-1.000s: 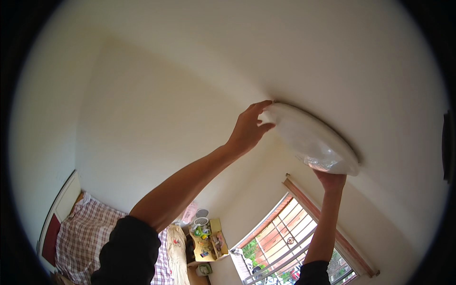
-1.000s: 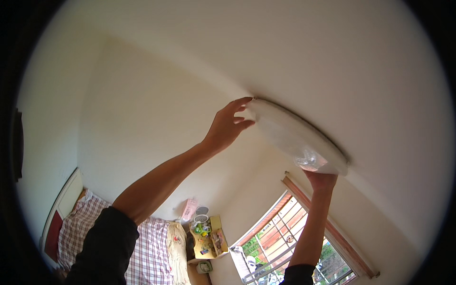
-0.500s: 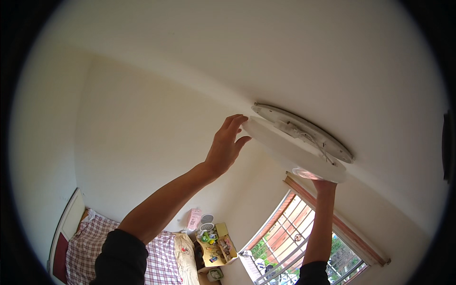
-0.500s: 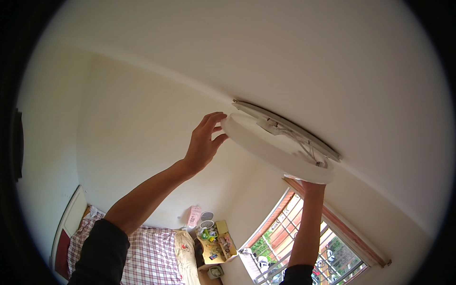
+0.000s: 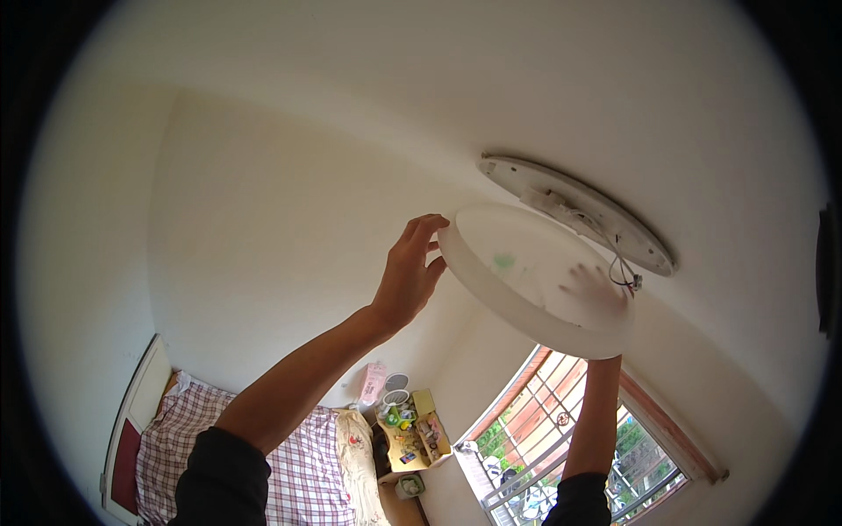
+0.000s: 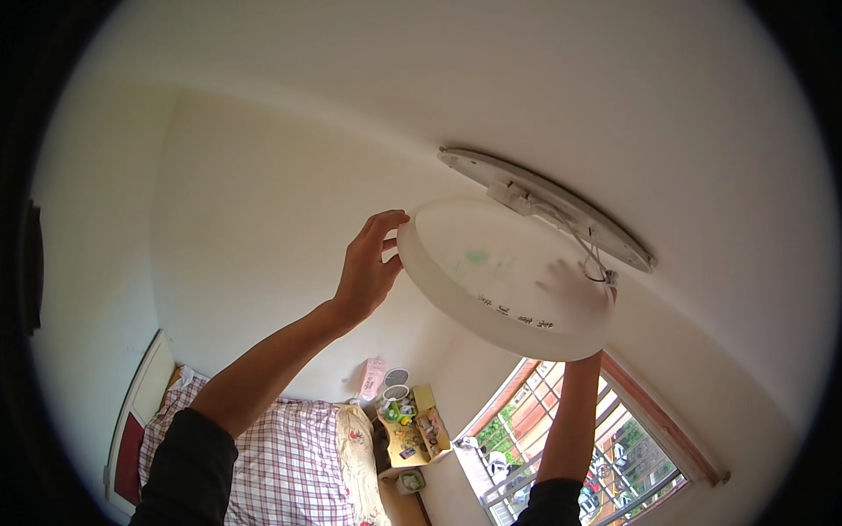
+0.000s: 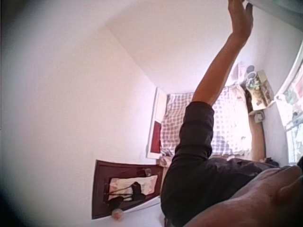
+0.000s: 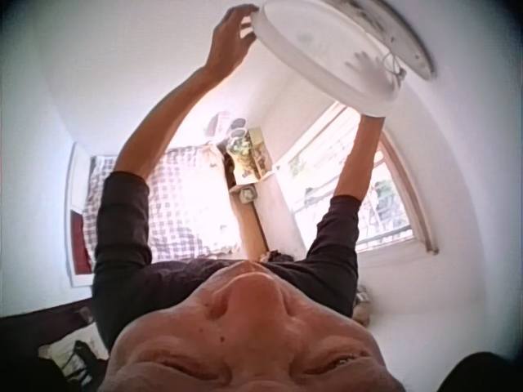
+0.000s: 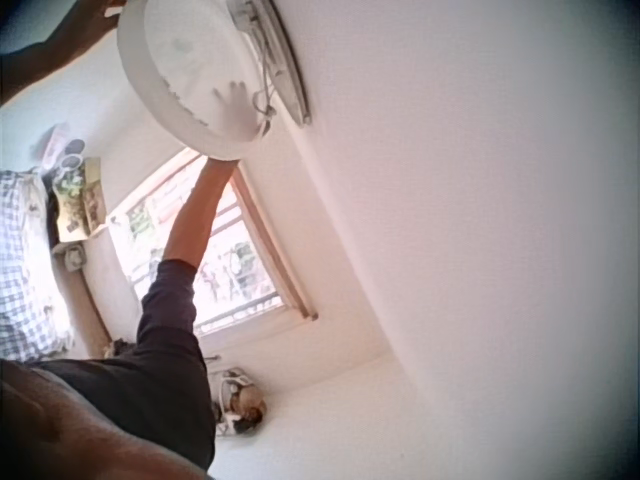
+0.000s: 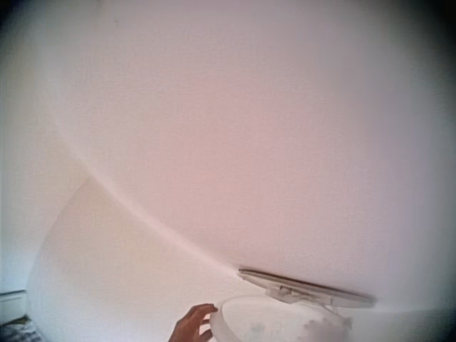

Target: The person installs a ceiling light fixture by connecting wires and attaching the cover. They repeatedly remove and reattach the cover to check alignment and fit, then secure it to the ceiling mount.

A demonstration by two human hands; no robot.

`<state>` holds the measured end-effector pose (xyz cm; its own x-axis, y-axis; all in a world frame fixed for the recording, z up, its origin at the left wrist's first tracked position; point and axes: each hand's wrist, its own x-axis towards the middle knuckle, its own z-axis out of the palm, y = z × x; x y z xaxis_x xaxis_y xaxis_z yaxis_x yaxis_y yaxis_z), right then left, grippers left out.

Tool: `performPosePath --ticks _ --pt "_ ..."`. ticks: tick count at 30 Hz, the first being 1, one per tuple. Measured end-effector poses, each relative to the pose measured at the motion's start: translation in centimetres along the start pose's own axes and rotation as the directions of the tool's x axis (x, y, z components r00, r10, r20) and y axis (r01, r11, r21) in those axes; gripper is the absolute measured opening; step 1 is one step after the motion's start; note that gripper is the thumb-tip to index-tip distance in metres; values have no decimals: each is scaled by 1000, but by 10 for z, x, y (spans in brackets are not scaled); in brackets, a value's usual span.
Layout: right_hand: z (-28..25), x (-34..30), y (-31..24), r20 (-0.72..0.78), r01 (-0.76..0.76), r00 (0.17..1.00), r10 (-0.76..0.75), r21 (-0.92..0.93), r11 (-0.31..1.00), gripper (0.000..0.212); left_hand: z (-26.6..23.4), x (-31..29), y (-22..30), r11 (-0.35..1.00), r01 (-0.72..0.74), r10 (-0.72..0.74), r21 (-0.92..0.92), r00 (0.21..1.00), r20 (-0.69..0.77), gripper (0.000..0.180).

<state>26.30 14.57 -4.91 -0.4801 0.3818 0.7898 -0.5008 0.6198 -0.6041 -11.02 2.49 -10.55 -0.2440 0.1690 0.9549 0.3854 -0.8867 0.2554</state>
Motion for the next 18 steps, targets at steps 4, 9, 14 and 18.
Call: performPosePath --ticks 4,9,14,18 --pt "26 -14 -5 -88 -19 996 33 161 987 70 -8 -19 5 998 63 -63 11 998 5 47" --pt "75 -58 -10 -256 -92 951 172 295 951 70 -36 -65 14 947 -86 32 308 984 175 63" --pt "95 -113 14 -328 -178 893 308 370 912 63 -69 -119 21 929 -39 -56 369 968 243 45" --pt "97 -165 46 -327 -435 808 490 230 870 54 -98 -150 37 821 -83 -88 565 959 268 46"
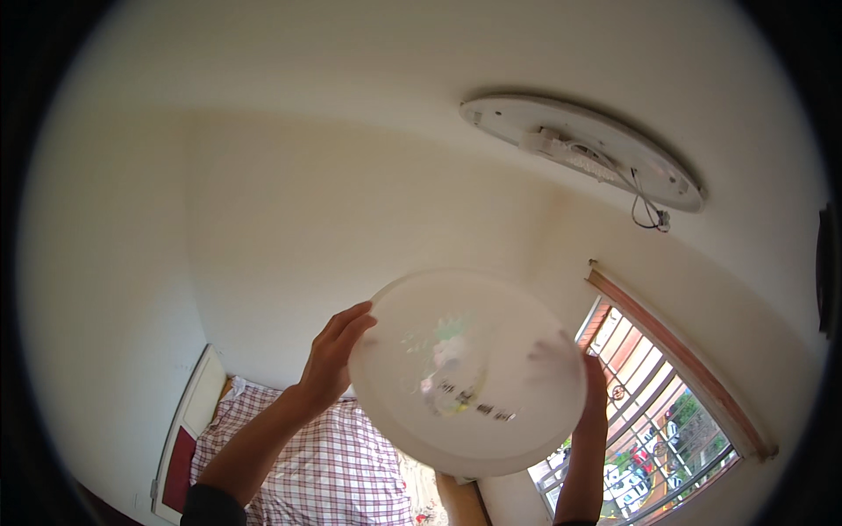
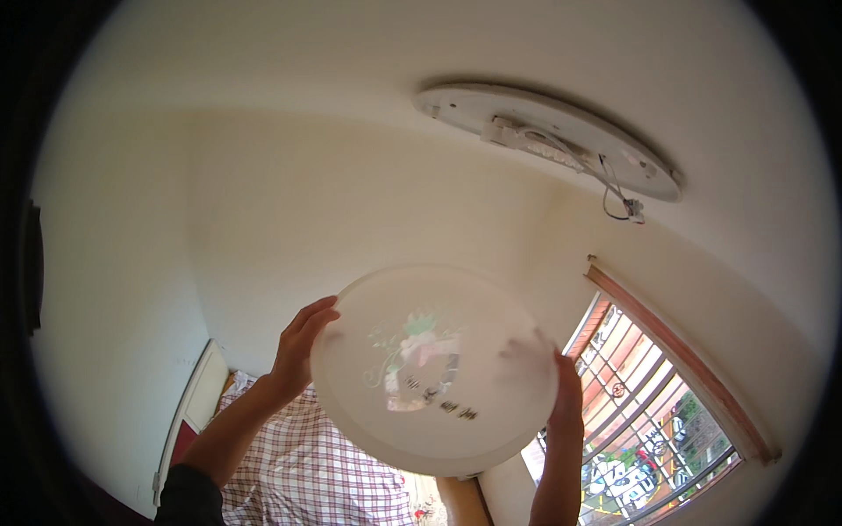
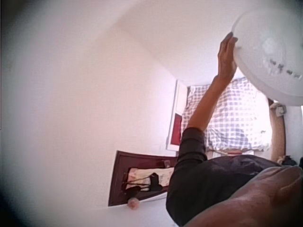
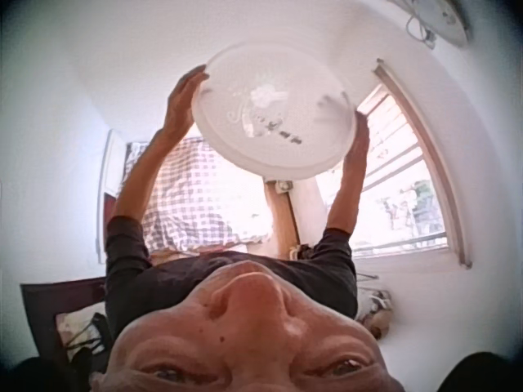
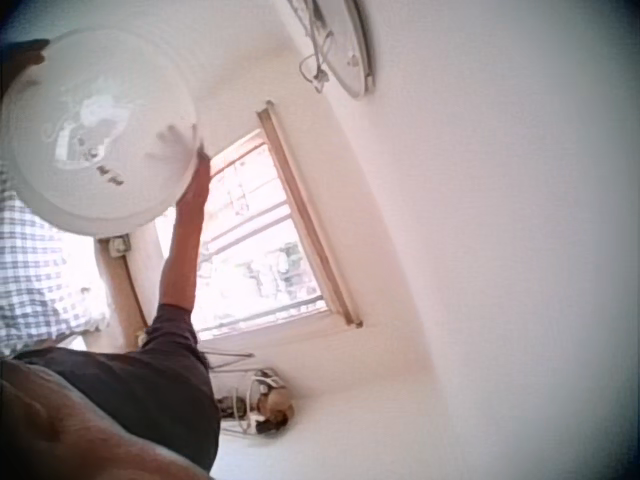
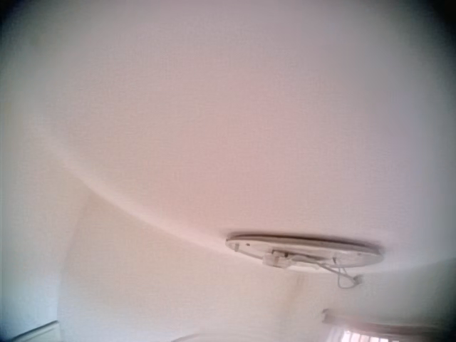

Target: The person installs a ceiling light fixture by connecting wires and attaching the cover. They repeatedly remove and reattach the cover to check alignment and fit, then secure it to the ceiling mount.

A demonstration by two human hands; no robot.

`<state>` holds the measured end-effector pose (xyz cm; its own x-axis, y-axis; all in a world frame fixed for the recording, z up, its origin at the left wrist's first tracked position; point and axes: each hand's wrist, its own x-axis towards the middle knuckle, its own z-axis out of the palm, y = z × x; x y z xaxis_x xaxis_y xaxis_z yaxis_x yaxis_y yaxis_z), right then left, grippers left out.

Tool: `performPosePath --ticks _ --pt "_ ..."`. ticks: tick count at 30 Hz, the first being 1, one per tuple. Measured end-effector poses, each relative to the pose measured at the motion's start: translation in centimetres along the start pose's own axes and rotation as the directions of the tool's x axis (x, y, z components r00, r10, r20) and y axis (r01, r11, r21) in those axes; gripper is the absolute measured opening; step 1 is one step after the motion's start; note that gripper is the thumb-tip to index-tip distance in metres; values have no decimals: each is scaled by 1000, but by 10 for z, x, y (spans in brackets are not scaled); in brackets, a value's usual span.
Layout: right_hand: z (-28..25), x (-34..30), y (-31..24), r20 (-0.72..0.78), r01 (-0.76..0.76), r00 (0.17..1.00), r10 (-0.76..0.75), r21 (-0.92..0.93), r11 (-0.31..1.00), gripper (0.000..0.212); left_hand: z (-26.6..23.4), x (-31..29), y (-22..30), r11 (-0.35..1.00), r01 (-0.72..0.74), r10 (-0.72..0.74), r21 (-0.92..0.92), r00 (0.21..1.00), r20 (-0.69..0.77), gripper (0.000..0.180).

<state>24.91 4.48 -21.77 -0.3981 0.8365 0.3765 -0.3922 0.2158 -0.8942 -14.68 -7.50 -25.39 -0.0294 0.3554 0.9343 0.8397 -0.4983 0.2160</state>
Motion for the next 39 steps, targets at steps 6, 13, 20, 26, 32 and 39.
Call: performPosePath --ticks 6,13,20,26,32,39 --pt "-2 -21 79 -7 -145 989 145 -82 986 54 -22 -46 -3 984 -134 124 116 988 89 63" --pt "37 -49 111 -58 -50 998 41 -176 983 61 -31 -122 18 859 498 -492 -121 867 75 58" --pt "43 -51 117 -123 -184 980 159 -235 954 52 -45 -146 11 43 831 -873 -555 301 384 42" --pt "41 -45 130 -137 -233 969 205 -233 944 49 -30 -150 24 291 929 -883 -226 353 311 51" --pt "17 -55 142 -46 -237 971 234 -93 967 44 -26 -160 25 387 887 -822 -252 455 342 41" --pt "-16 -72 200 -33 -345 938 344 -30 938 45 -15 -200 6 370 926 -862 -78 374 343 49"
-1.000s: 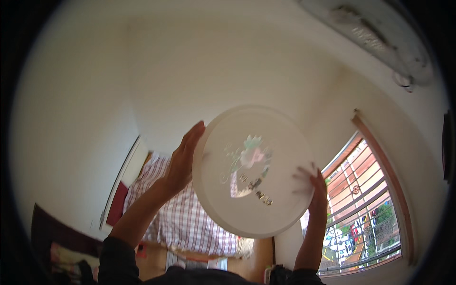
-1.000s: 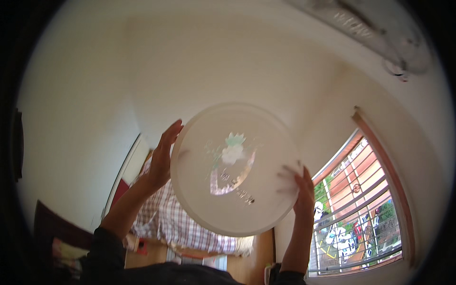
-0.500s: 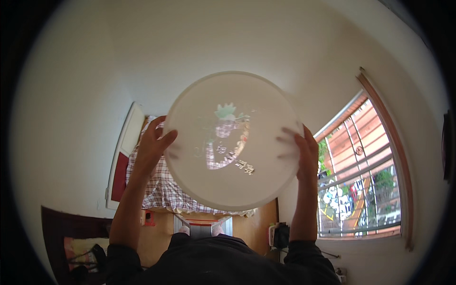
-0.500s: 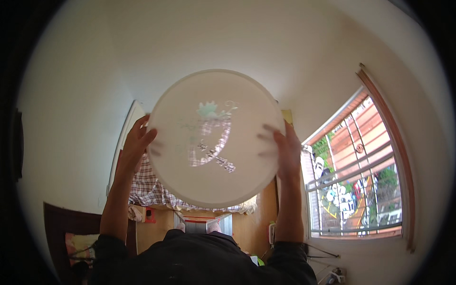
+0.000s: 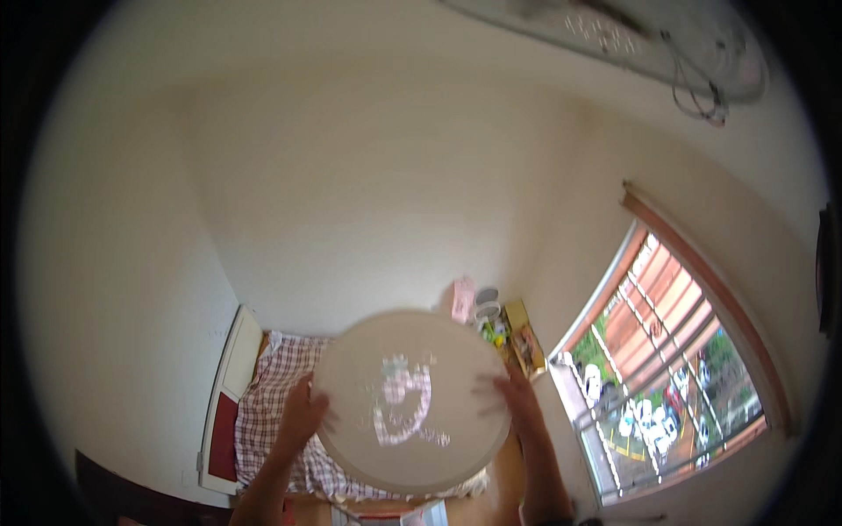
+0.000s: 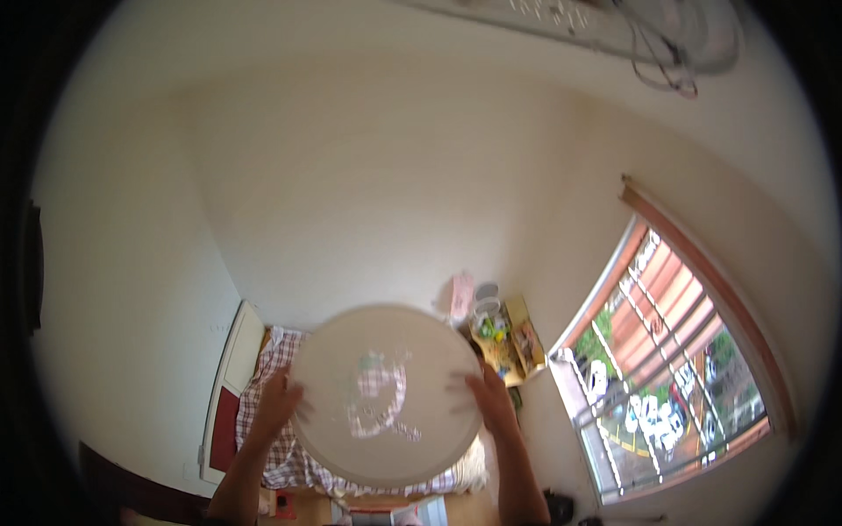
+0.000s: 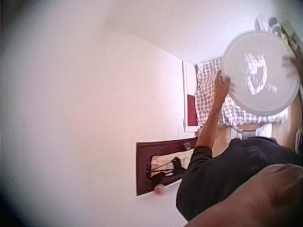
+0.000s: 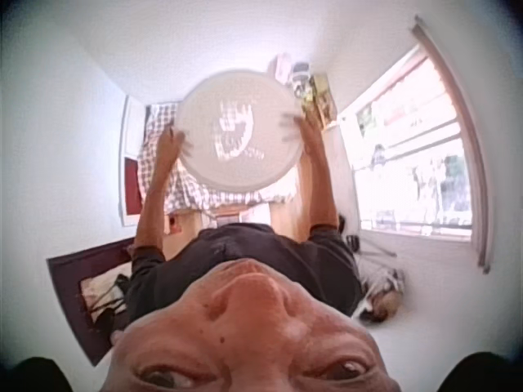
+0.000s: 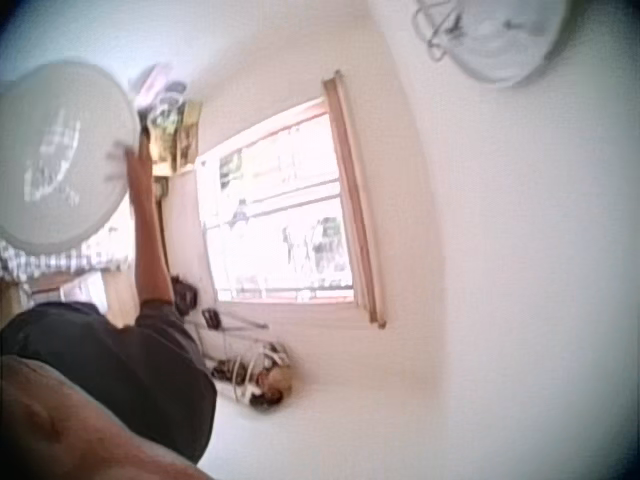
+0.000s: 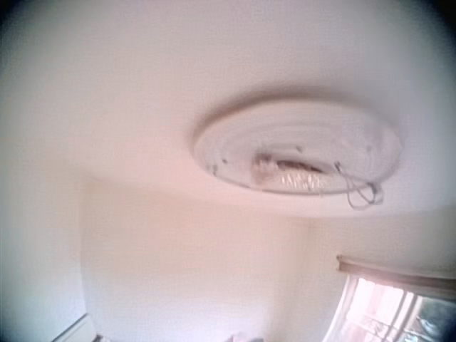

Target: The person installs a ceiling light fixture by connecting wires and attaching the cover. They repeatedly remove and reattach the cover to check alignment and fit, then secure it to the ceiling mount.

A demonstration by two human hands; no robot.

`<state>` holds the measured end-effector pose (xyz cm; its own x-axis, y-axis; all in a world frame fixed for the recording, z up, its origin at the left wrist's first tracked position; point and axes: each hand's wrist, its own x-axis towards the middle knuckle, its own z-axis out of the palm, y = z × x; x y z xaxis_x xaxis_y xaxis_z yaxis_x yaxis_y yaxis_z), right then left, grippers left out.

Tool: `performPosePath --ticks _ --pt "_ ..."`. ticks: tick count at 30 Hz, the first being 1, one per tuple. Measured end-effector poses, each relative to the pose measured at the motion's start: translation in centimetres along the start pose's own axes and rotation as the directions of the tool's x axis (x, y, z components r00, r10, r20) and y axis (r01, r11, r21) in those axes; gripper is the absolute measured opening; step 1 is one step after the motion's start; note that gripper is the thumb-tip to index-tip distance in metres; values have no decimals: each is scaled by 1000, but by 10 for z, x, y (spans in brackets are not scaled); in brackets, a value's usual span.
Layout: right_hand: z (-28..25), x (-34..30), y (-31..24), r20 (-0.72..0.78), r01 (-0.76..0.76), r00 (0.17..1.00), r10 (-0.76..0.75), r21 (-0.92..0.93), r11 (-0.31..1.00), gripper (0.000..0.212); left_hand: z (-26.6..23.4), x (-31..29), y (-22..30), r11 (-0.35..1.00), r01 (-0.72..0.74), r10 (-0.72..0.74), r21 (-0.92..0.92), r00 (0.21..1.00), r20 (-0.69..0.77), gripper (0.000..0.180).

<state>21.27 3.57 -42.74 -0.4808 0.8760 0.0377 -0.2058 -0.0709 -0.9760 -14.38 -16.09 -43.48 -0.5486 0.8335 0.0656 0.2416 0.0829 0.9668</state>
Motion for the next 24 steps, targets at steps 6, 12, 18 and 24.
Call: performPosePath --ticks 6,12,18,24 --pt "-44 -11 122 0 -13 1000 23 -852 523 39 33 -30 -42 970 74 -65 231 997 -44 55" --pt "-69 -14 118 -152 -146 988 22 -890 432 31 54 -55 -127 961 76 -57 267 995 -79 60" --pt "-10 14 -4 14 101 923 -384 -973 208 19 58 -91 -228 964 190 -199 184 979 33 70" --pt "103 53 -173 645 316 527 -553 -753 -577 12 37 -117 -279 927 287 -298 240 955 9 71"
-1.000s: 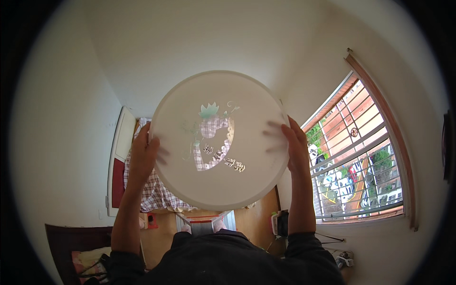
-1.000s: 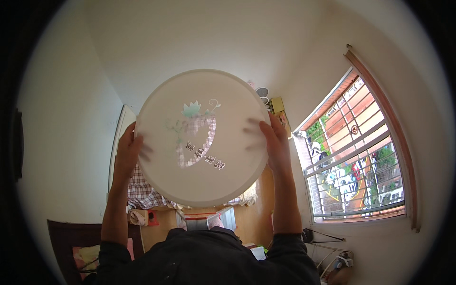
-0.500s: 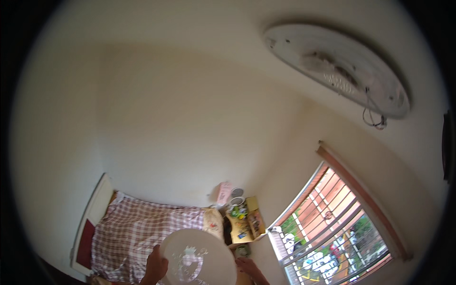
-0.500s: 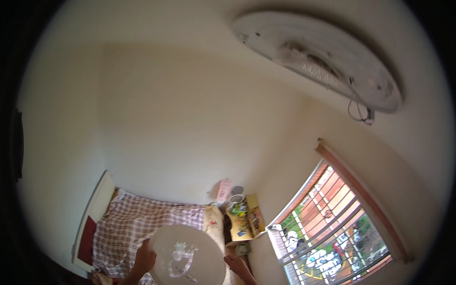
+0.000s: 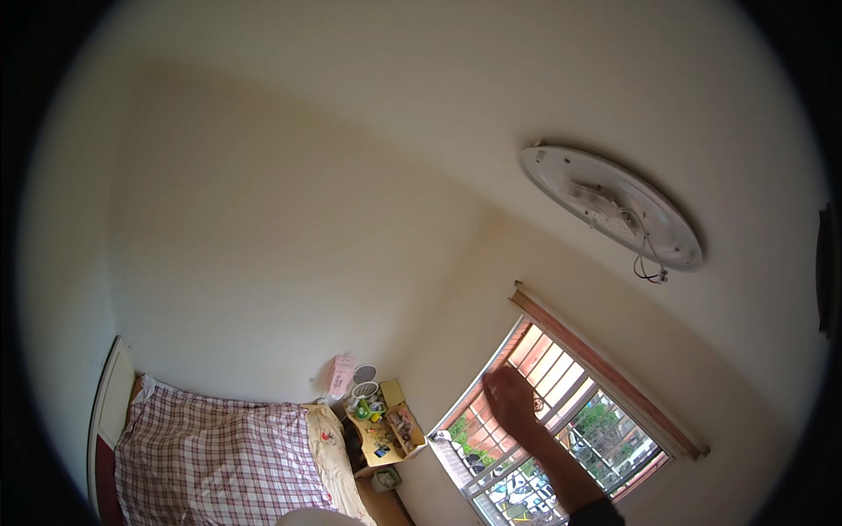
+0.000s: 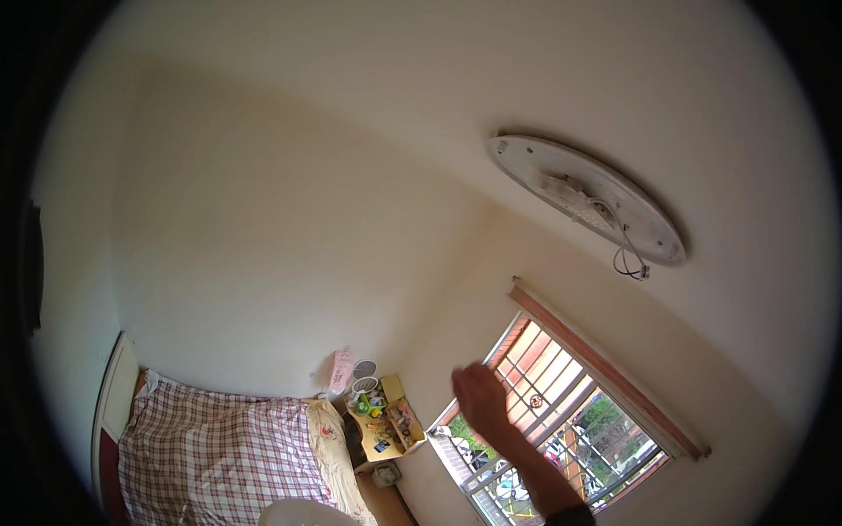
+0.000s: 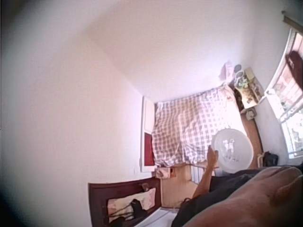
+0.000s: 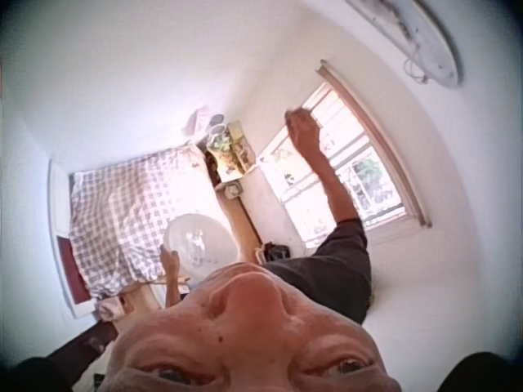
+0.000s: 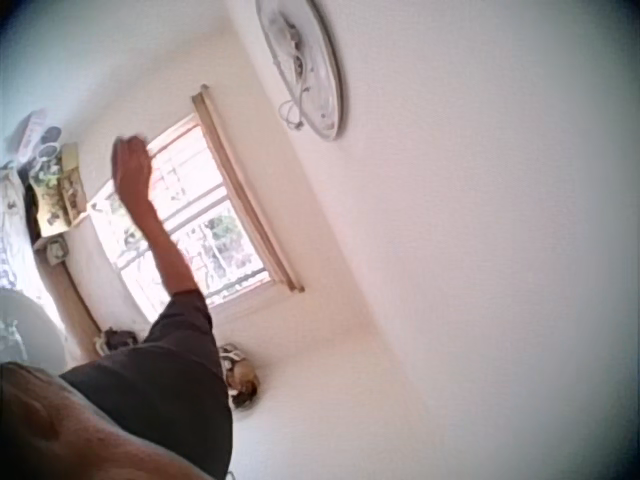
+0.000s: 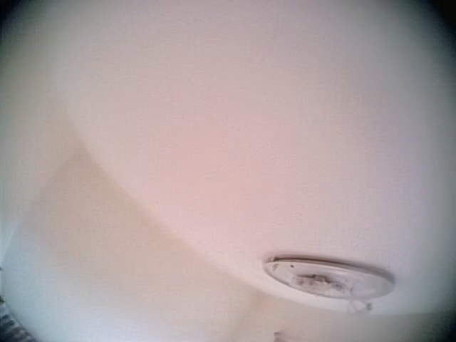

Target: The person installs a ceiling light fixture by connecting wires and attaching the cover. They repeatedly remove and reattach the cover to check alignment and fit, then secure it to the ceiling mount.

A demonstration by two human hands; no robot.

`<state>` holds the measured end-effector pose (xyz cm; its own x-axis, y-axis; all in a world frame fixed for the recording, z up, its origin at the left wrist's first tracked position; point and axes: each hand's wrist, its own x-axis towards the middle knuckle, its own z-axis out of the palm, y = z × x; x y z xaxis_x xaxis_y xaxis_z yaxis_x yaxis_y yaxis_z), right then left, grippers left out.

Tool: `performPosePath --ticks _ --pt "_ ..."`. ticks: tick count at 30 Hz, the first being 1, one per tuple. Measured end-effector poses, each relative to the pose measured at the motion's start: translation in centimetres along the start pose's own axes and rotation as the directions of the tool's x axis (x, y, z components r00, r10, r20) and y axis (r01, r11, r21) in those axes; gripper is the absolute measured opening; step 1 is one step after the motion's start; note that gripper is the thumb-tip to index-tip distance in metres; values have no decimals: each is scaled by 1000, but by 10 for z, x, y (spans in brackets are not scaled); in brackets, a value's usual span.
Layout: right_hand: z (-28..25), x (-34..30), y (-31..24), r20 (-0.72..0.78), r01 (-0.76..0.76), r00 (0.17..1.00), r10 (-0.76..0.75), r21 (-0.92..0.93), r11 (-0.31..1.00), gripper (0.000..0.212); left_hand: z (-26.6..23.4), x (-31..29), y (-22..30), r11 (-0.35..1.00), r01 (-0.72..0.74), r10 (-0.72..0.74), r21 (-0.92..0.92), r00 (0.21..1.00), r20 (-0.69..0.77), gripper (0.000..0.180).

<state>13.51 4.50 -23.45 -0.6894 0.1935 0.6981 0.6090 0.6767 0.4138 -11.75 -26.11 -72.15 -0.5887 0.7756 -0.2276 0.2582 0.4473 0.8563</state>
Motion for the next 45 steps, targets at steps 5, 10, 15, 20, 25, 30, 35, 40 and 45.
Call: performPosePath --ticks 5,10,15,20,25,30,35,40,45 --pt "-92 159 14 -177 182 890 -419 -706 685 36 -13 2 -30 997 63 -68 49 993 99 74" --pt "-119 242 -5 -196 106 859 -473 -836 539 51 4 10 -61 991 -90 92 99 996 -11 73" --pt "-117 266 -4 -140 -50 974 -180 -902 429 50 21 15 -71 980 -173 182 101 979 -94 70" --pt "-107 279 3 -145 -42 969 -198 -892 450 47 8 21 -65 998 -20 19 -55 1000 -15 71" --pt "-100 279 8 -165 -53 969 -182 -864 501 49 -6 20 -70 999 -9 7 -46 999 -32 72" --pt "-81 267 9 -242 -77 955 -173 -762 643 63 -12 17 -79 996 1 5 88 997 -72 76" --pt "-68 269 8 -223 -107 972 -72 -695 711 67 -19 10 -85 995 45 -45 90 999 -7 79" --pt "-62 271 11 -224 -97 971 -80 -680 727 68 -12 2 -89 996 -10 12 86 999 -32 78" --pt "-55 271 14 -215 -127 976 -33 -686 716 70 -6 -2 -85 997 -41 47 63 995 -93 77"
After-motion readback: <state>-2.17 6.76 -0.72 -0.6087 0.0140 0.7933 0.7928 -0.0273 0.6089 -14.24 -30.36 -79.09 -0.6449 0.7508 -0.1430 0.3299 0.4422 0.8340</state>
